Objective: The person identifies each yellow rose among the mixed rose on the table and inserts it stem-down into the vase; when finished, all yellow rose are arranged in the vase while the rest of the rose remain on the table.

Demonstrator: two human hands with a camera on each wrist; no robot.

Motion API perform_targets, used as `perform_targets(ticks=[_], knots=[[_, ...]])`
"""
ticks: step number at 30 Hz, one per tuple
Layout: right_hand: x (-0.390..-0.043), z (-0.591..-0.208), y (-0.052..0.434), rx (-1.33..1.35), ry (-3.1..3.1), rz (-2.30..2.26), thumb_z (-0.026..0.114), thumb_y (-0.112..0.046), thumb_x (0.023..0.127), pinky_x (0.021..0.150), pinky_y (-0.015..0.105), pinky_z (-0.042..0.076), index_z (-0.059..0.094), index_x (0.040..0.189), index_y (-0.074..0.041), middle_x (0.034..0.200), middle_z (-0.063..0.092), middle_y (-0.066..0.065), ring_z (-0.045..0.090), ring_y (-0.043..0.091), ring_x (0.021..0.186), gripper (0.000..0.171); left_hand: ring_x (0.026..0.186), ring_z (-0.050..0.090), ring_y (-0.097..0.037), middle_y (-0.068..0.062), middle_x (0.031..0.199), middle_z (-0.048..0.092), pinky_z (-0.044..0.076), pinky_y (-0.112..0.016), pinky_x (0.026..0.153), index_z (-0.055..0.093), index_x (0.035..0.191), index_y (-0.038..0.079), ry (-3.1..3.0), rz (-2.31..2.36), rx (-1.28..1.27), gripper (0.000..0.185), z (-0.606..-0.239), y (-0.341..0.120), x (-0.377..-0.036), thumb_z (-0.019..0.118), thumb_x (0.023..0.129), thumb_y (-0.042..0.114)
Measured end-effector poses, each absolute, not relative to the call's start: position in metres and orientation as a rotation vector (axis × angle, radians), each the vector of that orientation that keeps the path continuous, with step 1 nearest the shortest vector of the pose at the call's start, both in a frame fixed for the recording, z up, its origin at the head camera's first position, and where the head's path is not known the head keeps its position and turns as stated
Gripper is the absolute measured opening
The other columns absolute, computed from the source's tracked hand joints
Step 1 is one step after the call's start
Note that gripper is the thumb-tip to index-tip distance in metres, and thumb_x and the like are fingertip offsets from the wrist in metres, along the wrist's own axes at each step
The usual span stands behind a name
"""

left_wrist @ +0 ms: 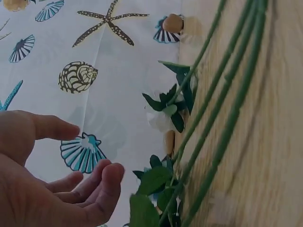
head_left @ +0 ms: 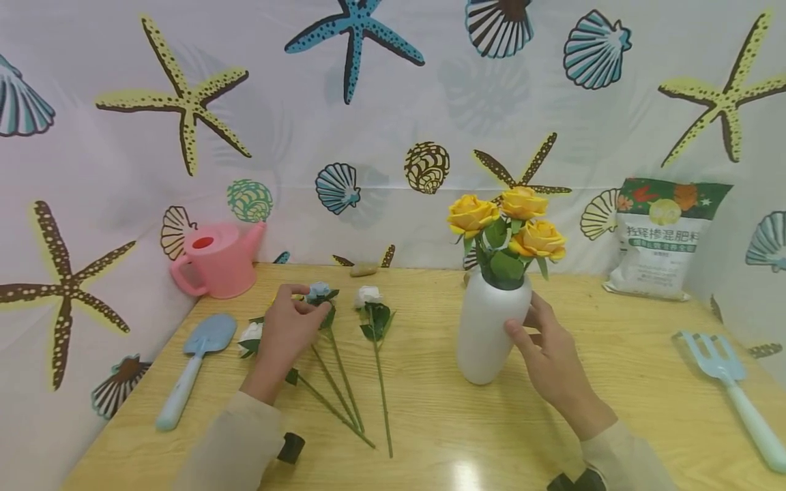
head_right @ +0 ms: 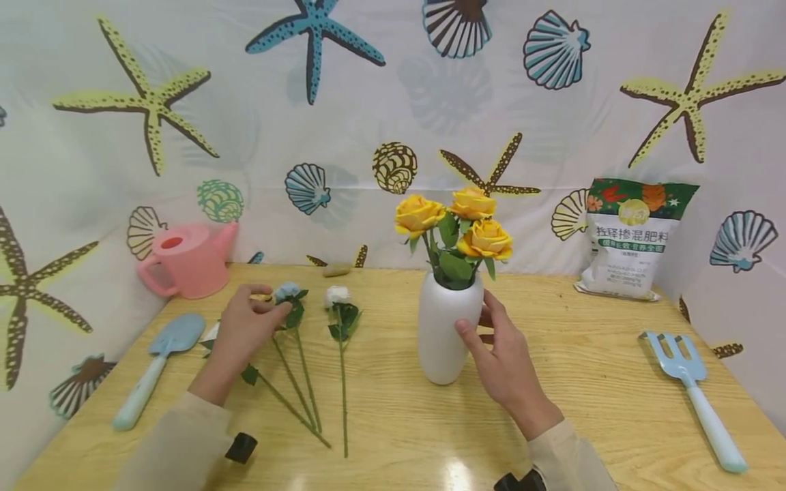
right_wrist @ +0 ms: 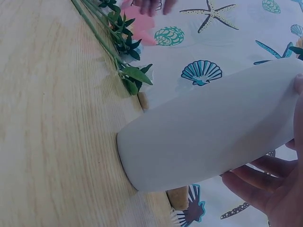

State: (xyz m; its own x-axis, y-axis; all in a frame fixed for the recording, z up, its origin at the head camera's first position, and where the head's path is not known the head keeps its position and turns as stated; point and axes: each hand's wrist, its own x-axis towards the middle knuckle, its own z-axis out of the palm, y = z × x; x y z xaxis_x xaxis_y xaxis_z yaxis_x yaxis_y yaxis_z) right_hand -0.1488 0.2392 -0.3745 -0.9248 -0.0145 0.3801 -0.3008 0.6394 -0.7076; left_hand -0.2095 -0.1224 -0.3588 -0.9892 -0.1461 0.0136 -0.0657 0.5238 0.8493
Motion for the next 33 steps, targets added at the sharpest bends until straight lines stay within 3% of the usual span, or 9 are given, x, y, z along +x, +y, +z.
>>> perform_targets(ticks=[3, 8, 15, 22, 29, 33], knots=[[-0.149, -0.374, 0.238, 0.255, -2.518, 1.182, 0.052, -0.026, 0.106, 0.091, 0.035, 0.055, 0.030, 0.156, -0.006, 0.141, 0.058, 0.024, 0.062, 0.037, 0.121, 0.057, 0.086, 0.069, -0.030, -0.023, 0.116, 0.068, 0.054, -0.039, 0.067, 0.039, 0.145, 0.002, -2.855, -1.305, 0.184, 0.061, -0.363, -0.136, -0.207, 0.065, 0.097, 0.030], [-0.148, -0.375, 0.240, 0.256, -2.512, 1.187, 0.052, -0.025, 0.106, 0.090, 0.026, 0.053, 0.031, 0.155, -0.005, 0.139, 0.058, 0.025, 0.062, 0.037, 0.121, 0.057, 0.084, 0.069, -0.030, -0.024, 0.108, 0.069, 0.053, -0.038, 0.062, 0.039, 0.144, -0.003, -2.970, -1.131, 0.163, 0.064, -0.371, -0.139, -0.211, 0.068, 0.094, 0.024], [-0.148, -0.374, 0.240, 0.266, -2.508, 1.190, 0.052, -0.024, 0.106, 0.090, 0.024, 0.053, 0.031, 0.155, -0.005, 0.140, 0.058, 0.025, 0.062, 0.037, 0.121, 0.057, 0.063, 0.064, -0.027, -0.023, 0.084, 0.067, 0.049, -0.035, 0.052, 0.034, 0.143, -0.008, -3.056, -0.911, 0.169, 0.068, -0.375, -0.136, -0.215, 0.071, 0.094, 0.021], [-0.148, -0.373, 0.239, 0.255, -2.528, 1.187, 0.051, -0.026, 0.107, 0.092, 0.034, 0.054, 0.029, 0.156, -0.005, 0.142, 0.057, 0.024, 0.061, 0.038, 0.123, 0.058, 0.063, 0.064, -0.031, -0.031, 0.091, 0.066, 0.050, -0.038, 0.054, 0.016, 0.151, -0.017, -3.131, -0.844, 0.136, 0.088, -0.388, -0.139, -0.219, 0.070, 0.093, 0.020], [-0.148, -0.373, 0.238, 0.263, -2.521, 1.199, 0.050, -0.026, 0.107, 0.094, 0.056, 0.054, 0.028, 0.156, -0.005, 0.142, 0.056, 0.026, 0.060, 0.040, 0.123, 0.058, 0.079, 0.068, -0.041, -0.035, 0.101, 0.065, 0.057, -0.048, 0.066, 0.027, 0.146, -0.017, -3.096, -0.819, 0.126, 0.082, -0.393, -0.138, -0.221, 0.075, 0.089, 0.018], [-0.148, -0.374, 0.239, 0.265, -2.517, 1.198, 0.050, -0.026, 0.107, 0.094, 0.057, 0.053, 0.029, 0.156, -0.006, 0.142, 0.056, 0.026, 0.060, 0.040, 0.123, 0.057, 0.081, 0.068, -0.042, -0.034, 0.099, 0.065, 0.058, -0.049, 0.069, 0.030, 0.143, -0.017, -3.086, -0.832, 0.138, 0.079, -0.393, -0.137, -0.221, 0.076, 0.088, 0.016]])
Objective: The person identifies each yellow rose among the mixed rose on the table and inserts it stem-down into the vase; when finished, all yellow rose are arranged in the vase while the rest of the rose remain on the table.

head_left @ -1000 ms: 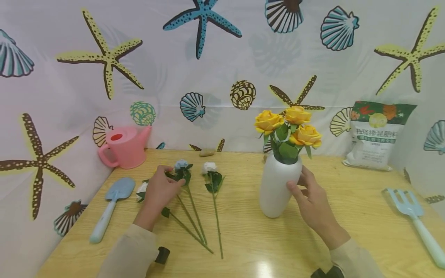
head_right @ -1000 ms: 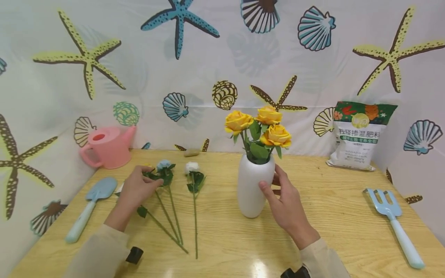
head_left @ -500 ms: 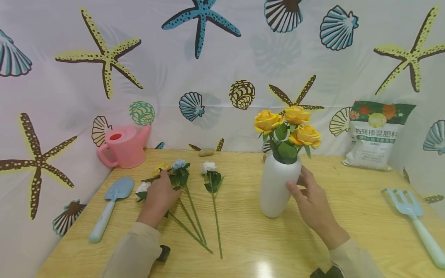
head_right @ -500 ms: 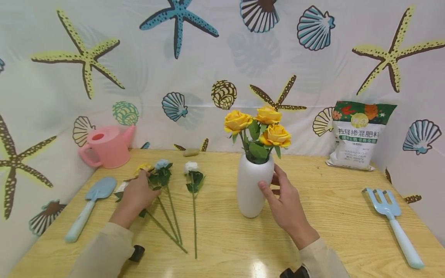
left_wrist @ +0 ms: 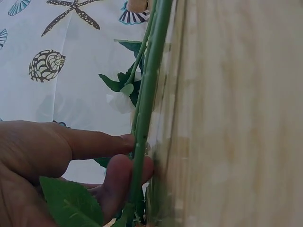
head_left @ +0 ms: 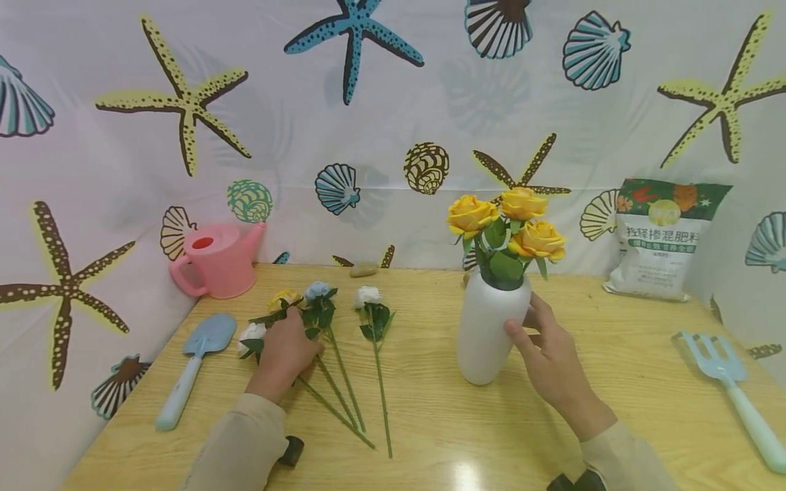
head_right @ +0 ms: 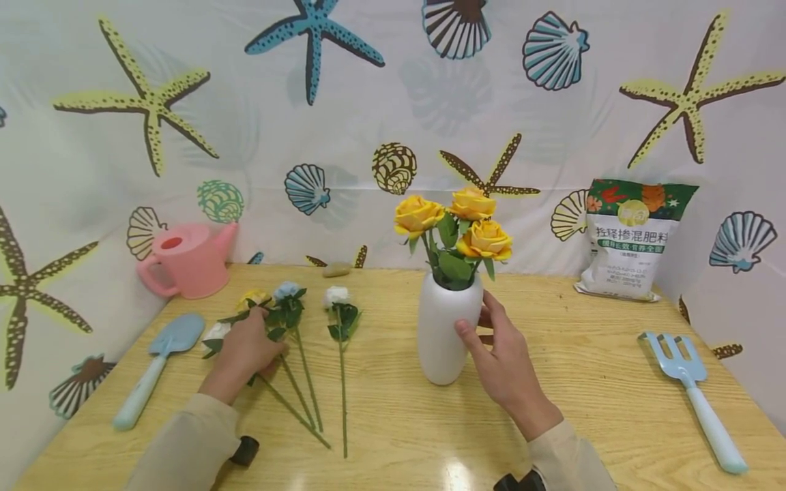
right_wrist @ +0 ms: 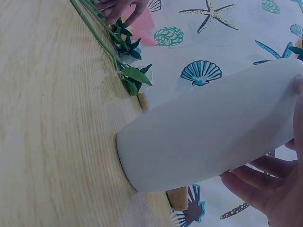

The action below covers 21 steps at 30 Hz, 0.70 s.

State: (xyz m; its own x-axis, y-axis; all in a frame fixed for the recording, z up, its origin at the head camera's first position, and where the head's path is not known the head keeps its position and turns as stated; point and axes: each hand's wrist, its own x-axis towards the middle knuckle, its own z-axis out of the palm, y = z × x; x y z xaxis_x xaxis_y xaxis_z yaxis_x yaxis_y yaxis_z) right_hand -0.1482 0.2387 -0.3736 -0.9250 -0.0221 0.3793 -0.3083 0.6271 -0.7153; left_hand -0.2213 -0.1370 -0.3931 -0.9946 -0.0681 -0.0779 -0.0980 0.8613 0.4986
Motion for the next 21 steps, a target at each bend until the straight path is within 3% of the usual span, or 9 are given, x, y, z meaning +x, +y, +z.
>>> perform_targets(ticks=[7, 12, 21], knots=[[-0.1484, -0.3744, 0.2387, 0.264, -2.520, 1.184, 0.051, -0.026, 0.107, 0.093, 0.049, 0.056, 0.029, 0.156, -0.006, 0.141, 0.057, 0.025, 0.061, 0.038, 0.122, 0.057, 0.054, 0.063, -0.023, -0.011, 0.054, 0.064, 0.056, -0.040, 0.064, 0.030, 0.145, -0.013, 2.919, 0.912, -0.158, 0.076, -0.3943, -0.1385, -0.2211, 0.074, 0.089, 0.011], [-0.1483, -0.3749, 0.2393, 0.273, -2.511, 1.166, 0.052, -0.025, 0.106, 0.090, 0.034, 0.055, 0.031, 0.155, -0.005, 0.138, 0.060, 0.024, 0.063, 0.037, 0.120, 0.057, 0.050, 0.063, -0.018, -0.007, 0.053, 0.064, 0.057, -0.041, 0.067, 0.033, 0.147, -0.010, 2.888, 0.973, -0.175, 0.073, -0.3950, -0.1396, -0.2229, 0.073, 0.089, 0.009], [-0.1481, -0.3744, 0.2394, 0.277, -2.511, 1.174, 0.052, -0.025, 0.106, 0.090, 0.031, 0.055, 0.030, 0.156, -0.005, 0.138, 0.059, 0.024, 0.062, 0.036, 0.120, 0.057, 0.048, 0.066, -0.019, -0.008, 0.058, 0.067, 0.052, -0.032, 0.054, 0.032, 0.149, -0.008, 2.866, 1.121, -0.232, 0.071, -0.3902, -0.1431, -0.2233, 0.071, 0.091, 0.009]])
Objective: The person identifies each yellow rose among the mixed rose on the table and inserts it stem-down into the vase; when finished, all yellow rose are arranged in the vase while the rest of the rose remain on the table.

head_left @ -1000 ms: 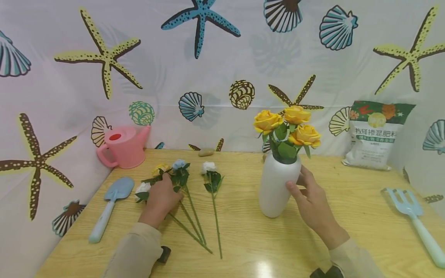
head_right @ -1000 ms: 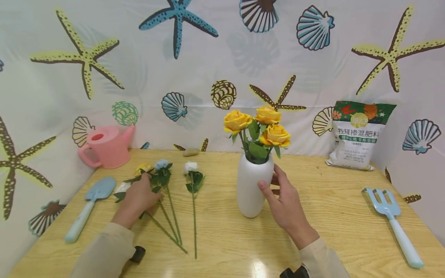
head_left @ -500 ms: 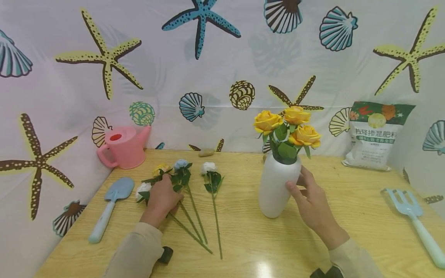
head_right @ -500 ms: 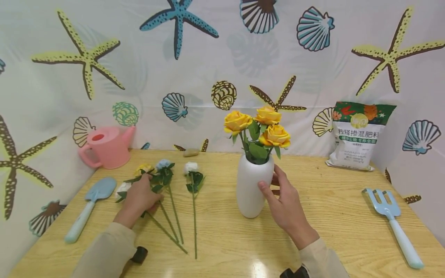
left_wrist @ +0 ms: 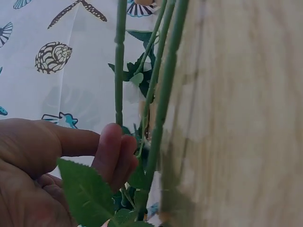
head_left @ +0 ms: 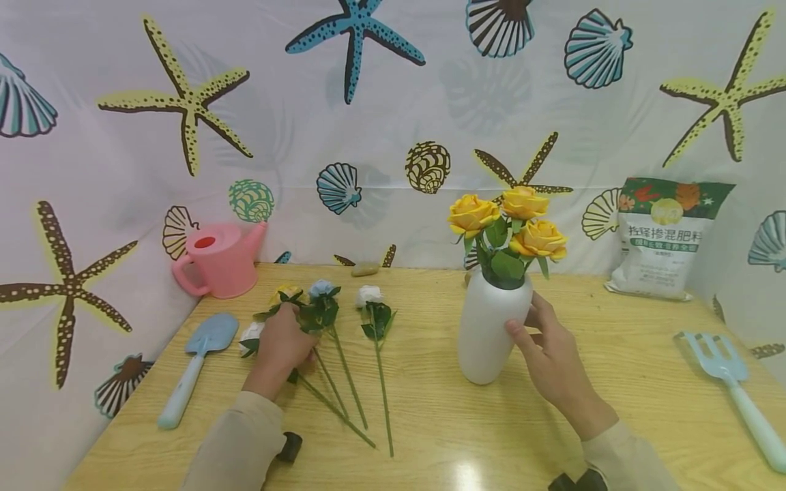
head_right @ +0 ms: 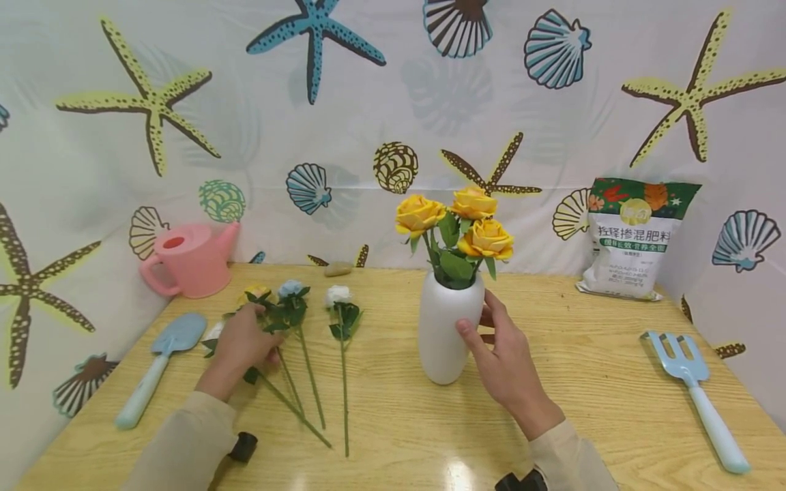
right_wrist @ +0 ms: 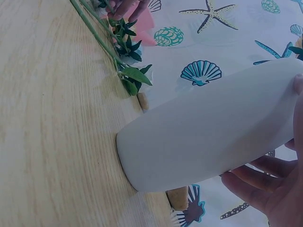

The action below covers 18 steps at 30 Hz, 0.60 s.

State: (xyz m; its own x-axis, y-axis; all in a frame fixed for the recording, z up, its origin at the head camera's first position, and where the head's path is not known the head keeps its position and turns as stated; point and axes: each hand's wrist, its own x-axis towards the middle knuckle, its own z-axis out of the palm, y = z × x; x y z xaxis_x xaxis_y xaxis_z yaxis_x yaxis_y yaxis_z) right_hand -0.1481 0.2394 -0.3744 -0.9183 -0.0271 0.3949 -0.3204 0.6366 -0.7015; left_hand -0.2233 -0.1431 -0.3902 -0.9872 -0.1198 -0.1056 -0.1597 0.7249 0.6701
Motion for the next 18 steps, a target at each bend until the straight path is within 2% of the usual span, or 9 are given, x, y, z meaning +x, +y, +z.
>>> perform_targets(ticks=[8, 15, 18], knots=[[-0.149, -0.374, 0.240, 0.273, -2.514, 1.177, 0.051, -0.026, 0.106, 0.091, 0.034, 0.055, 0.030, 0.156, -0.005, 0.139, 0.059, 0.024, 0.062, 0.036, 0.121, 0.057, 0.054, 0.071, -0.020, -0.008, 0.062, 0.070, 0.057, -0.033, 0.061, 0.033, 0.150, -0.007, 2.857, 1.179, -0.256, 0.070, -0.376, -0.151, -0.220, 0.069, 0.093, 0.008], [-0.148, -0.373, 0.239, 0.274, -2.518, 1.173, 0.051, -0.026, 0.107, 0.092, 0.042, 0.056, 0.029, 0.156, -0.005, 0.139, 0.059, 0.024, 0.062, 0.037, 0.121, 0.058, 0.057, 0.070, -0.025, -0.011, 0.065, 0.072, 0.046, -0.030, 0.047, 0.043, 0.145, -0.009, 2.973, 1.159, -0.205, 0.057, -0.370, -0.154, -0.218, 0.064, 0.095, 0.009], [-0.148, -0.373, 0.238, 0.269, -2.524, 1.173, 0.051, -0.026, 0.107, 0.092, 0.044, 0.056, 0.029, 0.156, -0.005, 0.139, 0.058, 0.024, 0.062, 0.037, 0.121, 0.058, 0.062, 0.071, -0.029, -0.015, 0.074, 0.074, 0.044, -0.031, 0.046, 0.046, 0.144, -0.009, 3.006, 1.233, -0.174, 0.051, -0.369, -0.153, -0.216, 0.060, 0.097, 0.008]])
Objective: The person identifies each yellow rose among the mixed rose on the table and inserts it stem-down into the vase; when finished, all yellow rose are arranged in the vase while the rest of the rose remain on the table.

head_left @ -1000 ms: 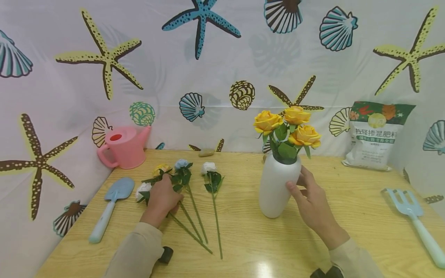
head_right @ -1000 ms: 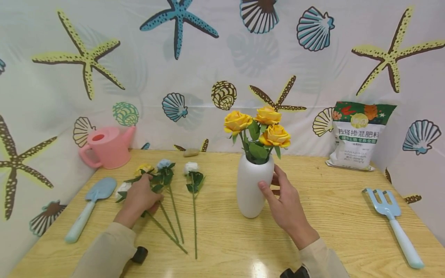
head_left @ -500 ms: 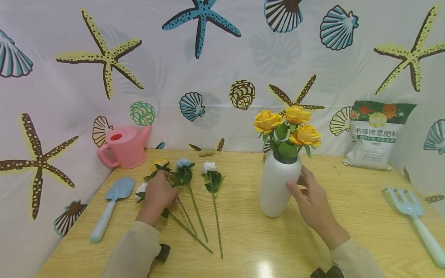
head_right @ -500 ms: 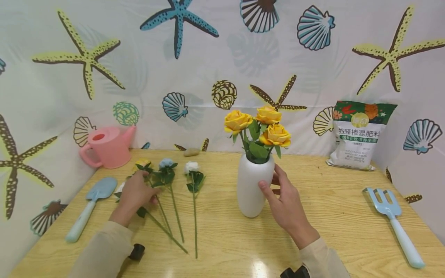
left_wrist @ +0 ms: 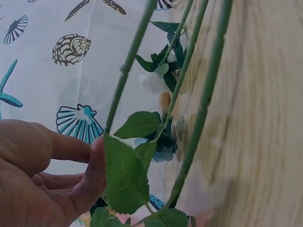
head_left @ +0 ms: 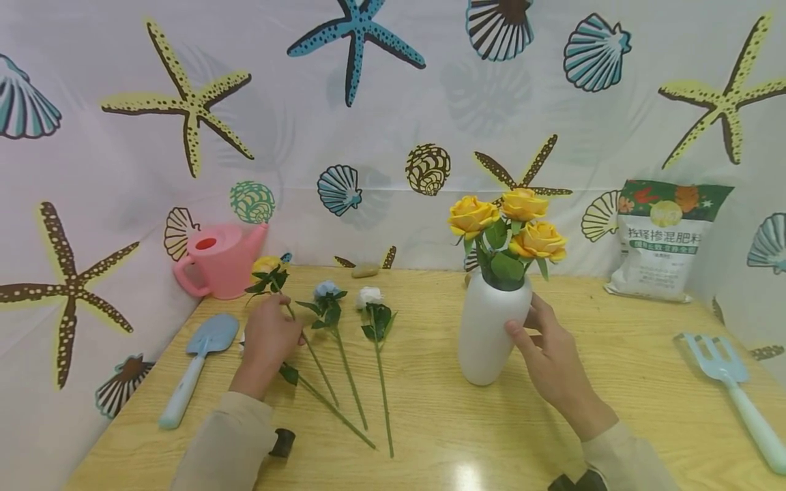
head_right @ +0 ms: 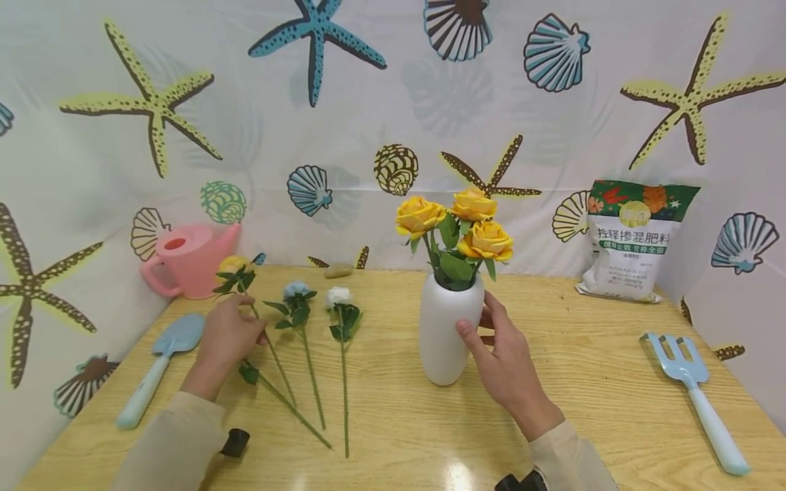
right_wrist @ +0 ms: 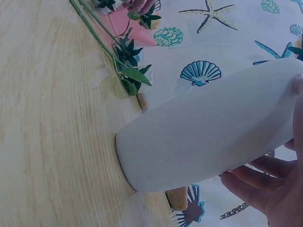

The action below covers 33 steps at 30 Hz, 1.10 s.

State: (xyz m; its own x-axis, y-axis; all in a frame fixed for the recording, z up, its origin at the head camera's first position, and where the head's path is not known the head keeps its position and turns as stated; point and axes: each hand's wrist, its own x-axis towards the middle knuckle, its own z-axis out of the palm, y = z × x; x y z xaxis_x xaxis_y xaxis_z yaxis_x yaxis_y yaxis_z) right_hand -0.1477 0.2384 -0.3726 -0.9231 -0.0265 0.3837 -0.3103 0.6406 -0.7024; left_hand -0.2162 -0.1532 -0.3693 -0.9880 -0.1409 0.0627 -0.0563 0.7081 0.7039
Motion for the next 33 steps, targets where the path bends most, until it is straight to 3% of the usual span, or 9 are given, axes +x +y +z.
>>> perform_targets(ticks=[6, 10, 13, 16, 23, 27, 33], knots=[[-0.147, -0.372, 0.238, 0.257, -2.540, 1.192, 0.050, -0.028, 0.107, 0.094, 0.051, 0.054, 0.027, 0.157, -0.005, 0.140, 0.058, 0.023, 0.061, 0.037, 0.123, 0.059, 0.065, 0.072, -0.021, -0.024, 0.102, 0.070, 0.053, -0.026, 0.054, 0.045, 0.146, -0.003, -2.550, -1.344, 0.091, 0.049, -0.364, -0.143, -0.210, 0.060, 0.100, 0.009], [-0.147, -0.372, 0.239, 0.257, -2.540, 1.195, 0.050, -0.028, 0.107, 0.095, 0.053, 0.054, 0.027, 0.157, -0.005, 0.141, 0.057, 0.023, 0.060, 0.037, 0.123, 0.059, 0.061, 0.067, -0.007, -0.021, 0.100, 0.066, 0.057, -0.021, 0.062, 0.049, 0.142, 0.003, -2.247, -1.602, 0.038, 0.045, -0.354, -0.124, -0.204, 0.062, 0.099, 0.004], [-0.147, -0.373, 0.239, 0.259, -2.536, 1.197, 0.050, -0.028, 0.107, 0.094, 0.053, 0.054, 0.028, 0.157, -0.005, 0.141, 0.057, 0.023, 0.060, 0.037, 0.123, 0.059, 0.060, 0.065, -0.004, -0.011, 0.094, 0.063, 0.059, -0.023, 0.063, 0.050, 0.138, 0.003, -2.007, -1.749, -0.020, 0.044, -0.345, -0.104, -0.200, 0.063, 0.096, -0.002], [-0.148, -0.373, 0.239, 0.266, -2.526, 1.199, 0.050, -0.027, 0.107, 0.094, 0.054, 0.054, 0.028, 0.156, -0.005, 0.141, 0.057, 0.024, 0.061, 0.037, 0.123, 0.058, 0.063, 0.064, -0.006, -0.004, 0.090, 0.061, 0.059, -0.023, 0.063, 0.051, 0.134, 0.000, -1.818, -1.836, -0.104, 0.043, -0.339, -0.083, -0.195, 0.065, 0.094, -0.005], [-0.148, -0.374, 0.239, 0.273, -2.516, 1.213, 0.051, -0.027, 0.107, 0.093, 0.054, 0.054, 0.029, 0.156, -0.006, 0.140, 0.058, 0.024, 0.061, 0.038, 0.122, 0.058, 0.073, 0.067, -0.009, -0.008, 0.093, 0.067, 0.058, -0.022, 0.064, 0.049, 0.128, -0.009, -1.471, -1.886, -0.423, 0.040, -0.329, -0.037, -0.185, 0.065, 0.091, -0.011], [-0.148, -0.373, 0.238, 0.273, -2.518, 1.226, 0.051, -0.028, 0.107, 0.094, 0.056, 0.054, 0.028, 0.156, -0.006, 0.140, 0.057, 0.025, 0.061, 0.039, 0.122, 0.059, 0.078, 0.069, -0.012, -0.001, 0.097, 0.069, 0.059, -0.023, 0.066, 0.049, 0.127, -0.004, -1.303, -1.909, -0.580, 0.039, -0.321, -0.019, -0.180, 0.065, 0.092, -0.010], [-0.148, -0.372, 0.238, 0.267, -2.522, 1.231, 0.051, -0.029, 0.107, 0.094, 0.057, 0.054, 0.028, 0.156, -0.006, 0.142, 0.056, 0.025, 0.060, 0.040, 0.123, 0.060, 0.085, 0.071, -0.015, -0.004, 0.101, 0.071, 0.059, -0.025, 0.073, 0.050, 0.126, 0.006, -1.110, -1.953, -0.711, 0.035, -0.304, -0.002, -0.177, 0.063, 0.095, -0.006]])
